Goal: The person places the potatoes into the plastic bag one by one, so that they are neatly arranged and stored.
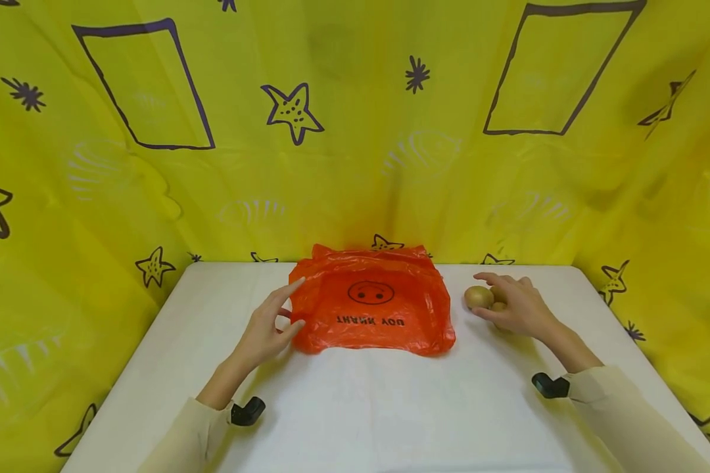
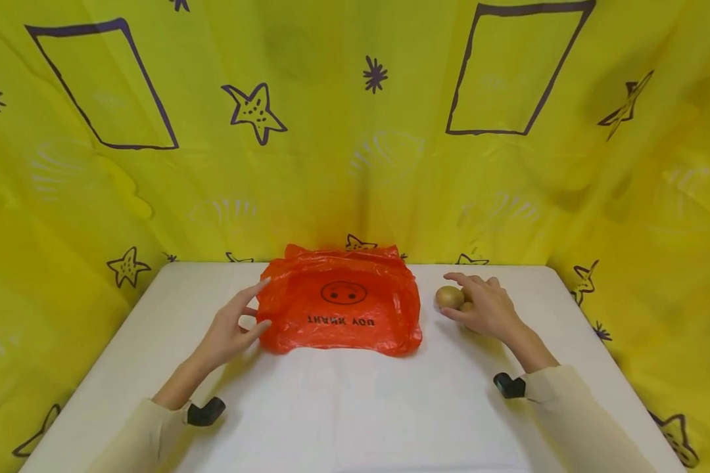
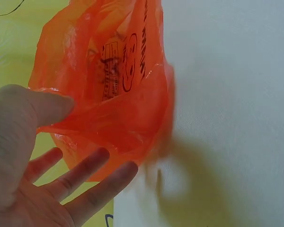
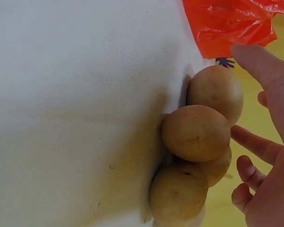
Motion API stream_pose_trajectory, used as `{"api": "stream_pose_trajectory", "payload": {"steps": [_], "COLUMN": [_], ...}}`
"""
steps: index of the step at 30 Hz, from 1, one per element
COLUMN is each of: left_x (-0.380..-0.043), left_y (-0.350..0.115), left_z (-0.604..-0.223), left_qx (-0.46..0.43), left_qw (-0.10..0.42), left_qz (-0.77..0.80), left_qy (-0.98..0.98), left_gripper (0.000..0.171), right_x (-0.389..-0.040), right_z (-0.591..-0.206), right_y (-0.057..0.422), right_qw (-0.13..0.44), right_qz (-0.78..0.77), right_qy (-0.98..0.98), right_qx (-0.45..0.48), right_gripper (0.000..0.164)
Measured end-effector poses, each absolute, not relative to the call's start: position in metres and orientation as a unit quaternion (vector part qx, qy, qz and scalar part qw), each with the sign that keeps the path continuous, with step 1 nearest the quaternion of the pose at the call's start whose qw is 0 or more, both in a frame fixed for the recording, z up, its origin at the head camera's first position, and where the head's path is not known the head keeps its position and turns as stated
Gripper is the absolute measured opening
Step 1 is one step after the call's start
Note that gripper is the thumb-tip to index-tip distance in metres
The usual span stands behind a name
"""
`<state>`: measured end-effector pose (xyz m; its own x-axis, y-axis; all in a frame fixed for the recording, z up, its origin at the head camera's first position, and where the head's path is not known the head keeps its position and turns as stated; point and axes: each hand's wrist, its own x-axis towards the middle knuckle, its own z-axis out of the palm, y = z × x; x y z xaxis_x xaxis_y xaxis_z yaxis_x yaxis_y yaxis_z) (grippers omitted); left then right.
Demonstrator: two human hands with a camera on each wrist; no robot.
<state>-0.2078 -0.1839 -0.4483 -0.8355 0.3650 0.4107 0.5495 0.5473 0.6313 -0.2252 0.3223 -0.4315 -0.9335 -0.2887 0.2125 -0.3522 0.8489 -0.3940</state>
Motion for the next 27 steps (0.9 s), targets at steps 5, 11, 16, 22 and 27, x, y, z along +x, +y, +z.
{"api": "stream_pose_trajectory", "payload": {"steps": [5,11,16,22,27], "left_x": [-0.208,-0.208,-0.207,-0.208,-0.209], "left_y": [-0.182,-0.179,-0.176,-0.174,-0.172], "left_z": [-0.45,-0.45,-0.451,-0.45,-0.449], "left_qx": [-0.265,-0.256,-0.244,-0.227,-0.217], "left_qw": [0.125,0.133,0.135,0.142,0.138], "left_qz": [-0.407,-0.418,-0.418,-0.428,-0.435], "left_qy": [-0.865,-0.862,-0.864,-0.863,-0.863], "left_gripper": [0.076,0.068,0.055,0.048,0.046], "right_x": [-0.232,-0.237,-0.239,-0.241,-0.243], "right_z": [-0.437,-0.44,-0.442,-0.442,-0.442], "right_y": [0.321,0.321,0.321,0.32,0.32], "right_qw": [0.063,0.049,0.046,0.051,0.039], "right_qz": [0.207,0.194,0.181,0.176,0.177], "right_qy": [-0.963,-0.97,-0.974,-0.975,-0.976], "right_qx": [0.161,0.137,0.129,0.129,0.122], "right_gripper": [0.065,0.059,0.052,0.047,0.047]}}
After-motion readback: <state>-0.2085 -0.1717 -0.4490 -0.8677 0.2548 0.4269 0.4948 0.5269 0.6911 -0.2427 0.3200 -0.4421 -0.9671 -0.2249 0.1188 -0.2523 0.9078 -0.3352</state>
